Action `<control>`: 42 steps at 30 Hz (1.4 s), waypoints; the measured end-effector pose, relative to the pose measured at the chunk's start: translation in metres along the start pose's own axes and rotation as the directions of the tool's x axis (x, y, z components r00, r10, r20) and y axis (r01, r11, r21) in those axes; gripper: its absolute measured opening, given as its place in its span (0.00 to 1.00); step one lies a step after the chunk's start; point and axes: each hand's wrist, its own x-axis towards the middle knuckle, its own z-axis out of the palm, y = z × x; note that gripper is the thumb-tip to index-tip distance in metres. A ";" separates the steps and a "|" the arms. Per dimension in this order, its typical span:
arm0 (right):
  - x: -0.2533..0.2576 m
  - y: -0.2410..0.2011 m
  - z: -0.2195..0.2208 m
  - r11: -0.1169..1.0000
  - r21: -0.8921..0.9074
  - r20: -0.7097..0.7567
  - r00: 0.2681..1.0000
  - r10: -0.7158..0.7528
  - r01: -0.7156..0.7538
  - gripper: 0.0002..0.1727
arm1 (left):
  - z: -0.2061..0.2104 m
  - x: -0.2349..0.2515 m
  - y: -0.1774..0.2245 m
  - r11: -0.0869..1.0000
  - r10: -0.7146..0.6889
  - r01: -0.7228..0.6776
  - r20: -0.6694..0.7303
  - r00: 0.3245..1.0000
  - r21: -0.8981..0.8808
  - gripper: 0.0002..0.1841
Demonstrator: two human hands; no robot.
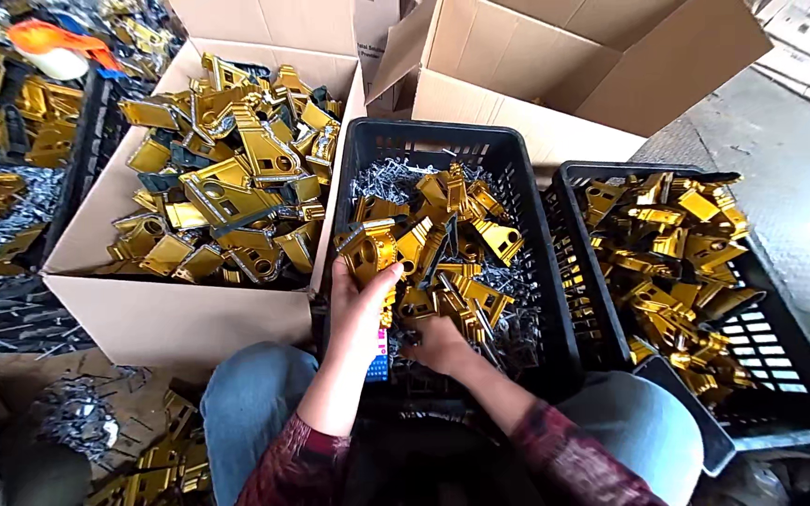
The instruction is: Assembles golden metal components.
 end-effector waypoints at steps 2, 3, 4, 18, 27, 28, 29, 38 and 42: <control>0.008 -0.009 0.018 0.986 -0.167 -0.002 1.000 -0.020 0.020 0.20 | -0.002 0.001 -0.001 1.000 0.005 -0.005 0.003 1.000 0.012 0.31; 0.004 -0.015 0.021 0.966 -0.256 -0.006 0.999 -0.041 0.038 0.16 | -0.003 0.000 -0.001 1.000 0.008 -0.008 -0.006 1.000 0.015 0.31; -0.004 -0.022 0.017 0.945 -0.325 -0.012 0.999 -0.043 0.037 0.14 | -0.004 0.001 -0.001 1.000 0.014 -0.014 -0.018 1.000 0.009 0.31; -0.074 0.016 -0.035 0.459 0.791 -0.238 0.895 -0.376 0.403 0.24 | 0.017 -0.011 -0.029 0.988 0.015 -0.046 0.207 0.978 0.147 0.39; -0.078 0.021 -0.058 0.971 -0.235 -0.031 0.998 0.046 -0.052 0.19 | 0.019 -0.007 -0.030 0.986 -0.159 0.155 0.058 0.986 0.066 0.34; -0.081 0.018 -0.059 0.926 -0.361 0.002 0.993 0.119 -0.111 0.19 | 0.021 -0.006 -0.029 0.976 -0.219 0.220 0.047 0.975 -0.007 0.30; -0.085 0.013 -0.061 0.886 -0.436 0.022 0.983 0.184 -0.156 0.19 | 0.021 -0.005 -0.028 0.959 -0.271 0.274 0.050 0.961 -0.067 0.26; -0.076 0.027 -0.065 0.447 0.636 -0.624 0.760 -0.180 0.628 0.06 | 0.022 -0.016 -0.030 0.842 -0.384 0.476 0.336 0.860 -0.256 0.21; -0.059 0.022 -0.047 0.515 0.460 -0.758 0.622 -0.196 0.723 0.03 | 0.020 -0.020 -0.038 0.867 -0.312 0.455 0.488 0.815 -0.205 0.45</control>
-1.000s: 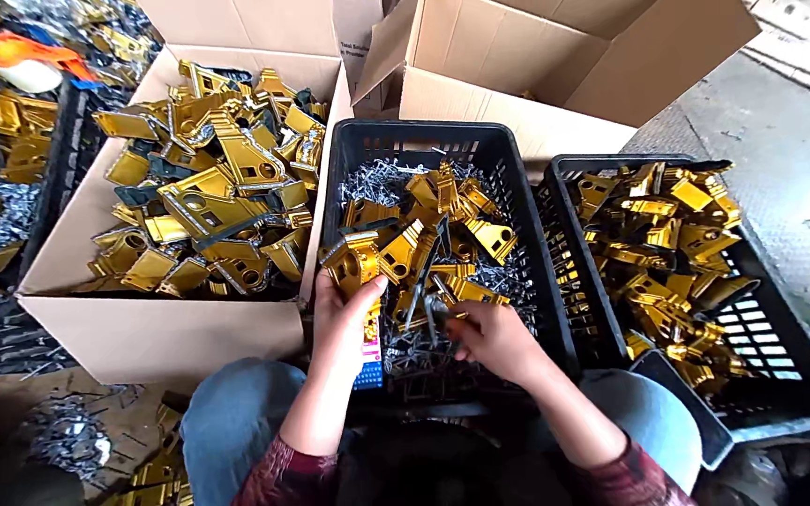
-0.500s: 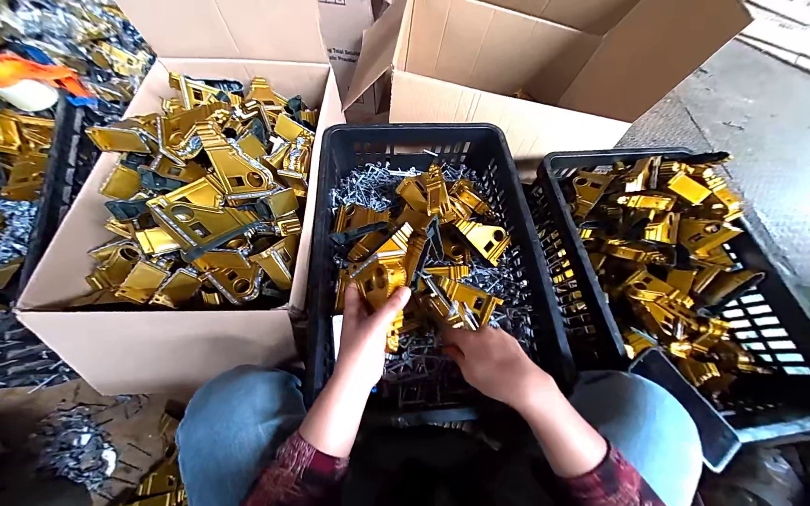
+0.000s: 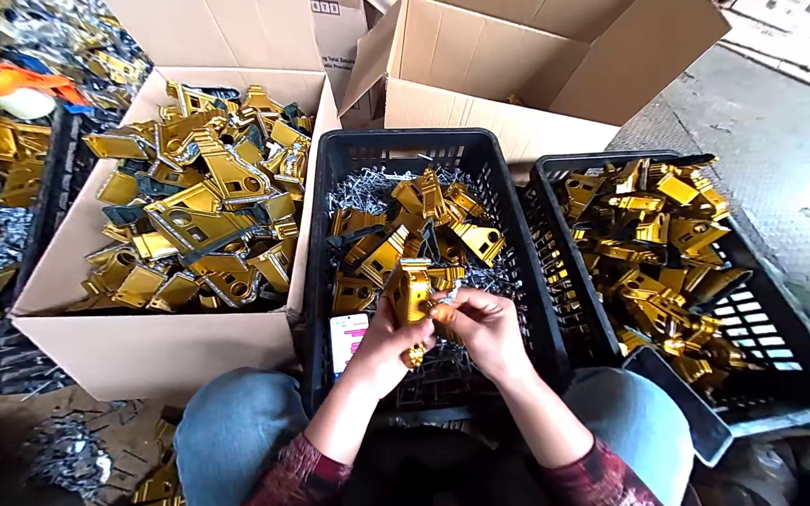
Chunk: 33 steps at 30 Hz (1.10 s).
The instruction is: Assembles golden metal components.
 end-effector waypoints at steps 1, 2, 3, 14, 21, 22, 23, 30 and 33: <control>-0.002 0.004 0.000 0.993 -0.077 0.006 0.996 -0.088 0.088 0.03 | 0.000 0.000 0.000 0.997 0.011 -0.011 0.005 1.000 0.073 0.50; -0.003 0.008 0.000 0.968 -0.158 0.011 0.981 -0.196 0.195 0.05 | 0.000 -0.001 0.000 0.987 0.020 -0.022 0.013 1.000 0.156 0.53; -0.005 0.011 0.001 0.926 -0.229 0.015 0.952 -0.305 0.300 0.05 | -0.001 -0.002 0.000 0.976 0.023 -0.027 0.022 0.999 0.215 0.55; -0.006 0.029 0.008 0.978 0.170 0.162 0.975 -0.153 0.125 0.33 | -0.007 -0.008 -0.003 0.956 -0.139 0.116 0.067 0.988 0.269 0.54; -0.010 0.029 0.010 0.955 0.277 0.087 0.987 -0.132 0.103 0.28 | -0.011 -0.007 -0.004 0.926 -0.117 0.094 0.041 0.992 0.366 0.63; -0.009 0.030 0.009 0.953 0.288 0.087 0.989 -0.123 0.093 0.28 | -0.010 -0.006 -0.004 0.922 -0.109 0.089 0.033 0.993 0.378 0.64; -0.008 0.032 0.008 0.957 0.282 0.095 0.990 -0.106 0.075 0.29 | -0.008 -0.006 -0.006 0.924 -0.098 0.090 0.004 0.995 0.372 0.63; 0.000 0.022 0.001 0.889 -0.120 0.251 0.853 0.458 -0.442 0.56 | -0.004 -0.003 -0.015 0.817 -0.002 0.103 -0.175 0.984 0.567 0.60; 0.030 -0.006 -0.021 0.729 -0.344 0.288 0.672 0.682 -0.592 0.46 | -0.004 -0.010 0.016 0.761 -0.161 0.293 -0.269 0.950 0.579 0.45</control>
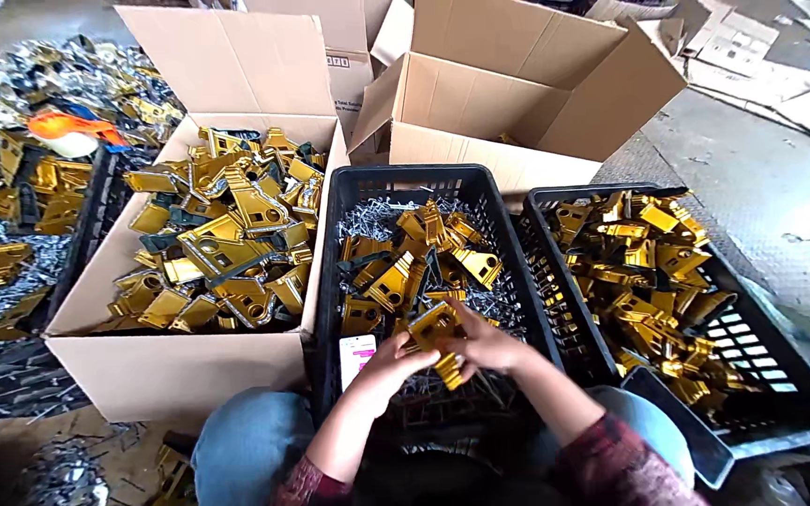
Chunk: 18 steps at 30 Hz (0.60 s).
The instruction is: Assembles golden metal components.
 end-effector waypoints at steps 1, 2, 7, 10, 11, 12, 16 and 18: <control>0.000 -0.015 -0.018 0.997 -0.072 -0.035 0.999 -0.006 0.004 0.40 | -0.006 -0.003 0.008 0.999 -0.017 0.016 -0.036 0.999 -0.031 0.40; 0.002 -0.029 -0.036 0.994 -0.083 -0.137 0.988 -0.076 0.065 0.35 | -0.011 -0.005 0.013 0.996 0.001 -0.009 -0.098 0.995 -0.089 0.37; 0.045 -0.087 -0.099 0.741 0.226 -0.603 0.688 -0.404 0.633 0.37 | -0.038 -0.007 0.030 0.841 0.117 -0.321 -0.433 0.894 -0.435 0.25; 0.088 -0.071 -0.052 0.746 -0.498 -0.415 0.634 -0.652 0.441 0.32 | -0.044 -0.001 0.038 0.766 0.107 -0.423 -0.554 0.826 -0.483 0.22; 0.102 -0.060 -0.025 0.613 -0.721 -0.268 0.686 -0.677 0.324 0.30 | -0.044 0.000 0.039 0.764 0.108 -0.438 -0.575 0.811 -0.474 0.22; 0.114 -0.051 0.001 0.442 -0.867 -0.135 0.746 -0.652 0.229 0.32 | -0.044 0.001 0.039 0.766 0.110 -0.446 -0.589 0.801 -0.463 0.21; 0.130 -0.041 0.046 0.136 -0.982 0.038 0.839 -0.543 0.132 0.15 | -0.042 -0.005 0.032 0.795 0.155 -0.465 -0.610 0.777 -0.390 0.25; 0.113 -0.053 0.043 0.253 -0.951 -0.022 0.780 -0.626 0.177 0.11 | -0.044 -0.010 0.027 0.808 0.203 -0.485 -0.614 0.763 -0.335 0.33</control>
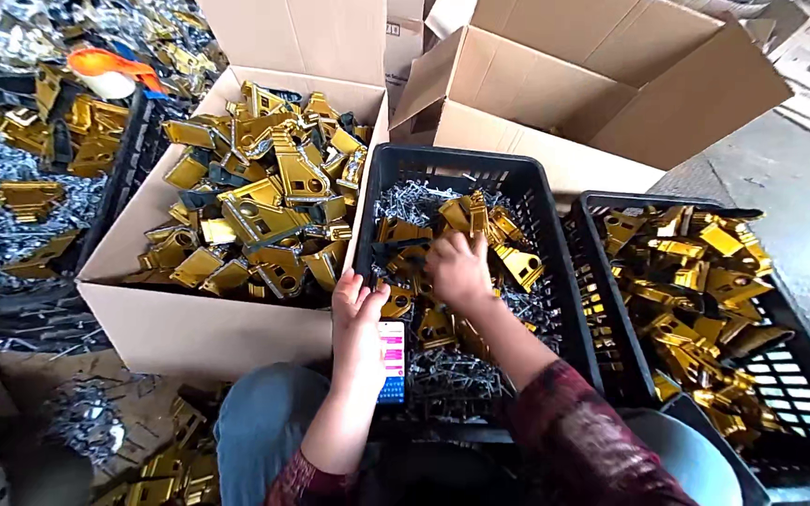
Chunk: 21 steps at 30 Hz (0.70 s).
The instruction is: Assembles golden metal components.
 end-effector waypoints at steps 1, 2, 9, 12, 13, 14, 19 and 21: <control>-0.007 -0.003 -0.015 0.992 0.117 -0.056 0.997 0.056 -0.049 0.12 | -0.002 -0.002 0.000 0.999 0.021 -0.022 0.032 0.999 0.027 0.40; -0.014 -0.007 -0.032 0.956 0.278 -0.089 0.989 0.122 -0.093 0.12 | -0.004 -0.005 -0.001 0.996 0.040 -0.046 0.084 0.996 0.074 0.48; -0.055 -0.021 -0.041 0.698 0.702 0.295 0.949 -0.110 -0.137 0.07 | 0.007 -0.013 -0.006 0.928 0.302 -0.361 0.388 0.871 0.088 0.42; -0.064 -0.031 -0.008 0.971 0.100 0.683 0.724 0.091 -0.217 0.13 | 0.003 -0.008 -0.001 0.936 0.307 -0.343 0.300 0.903 0.075 0.38; -0.071 -0.037 0.002 0.977 -0.010 0.742 0.653 0.152 -0.215 0.14 | 0.001 -0.006 0.000 0.949 0.288 -0.311 0.269 0.919 0.046 0.37; -0.081 -0.044 0.011 0.977 -0.071 0.752 0.632 0.186 -0.203 0.13 | 0.000 -0.006 0.002 0.962 0.259 -0.271 0.247 0.934 0.018 0.35; -0.114 -0.027 0.054 0.991 0.077 0.573 0.818 0.046 -0.109 0.15 | 0.002 -0.006 0.004 0.993 0.102 -0.085 0.244 0.964 -0.080 0.34; -0.111 -0.013 0.040 0.954 0.229 0.565 0.824 0.033 -0.195 0.18 | 0.002 -0.005 0.005 0.994 0.056 -0.031 0.252 0.966 -0.102 0.34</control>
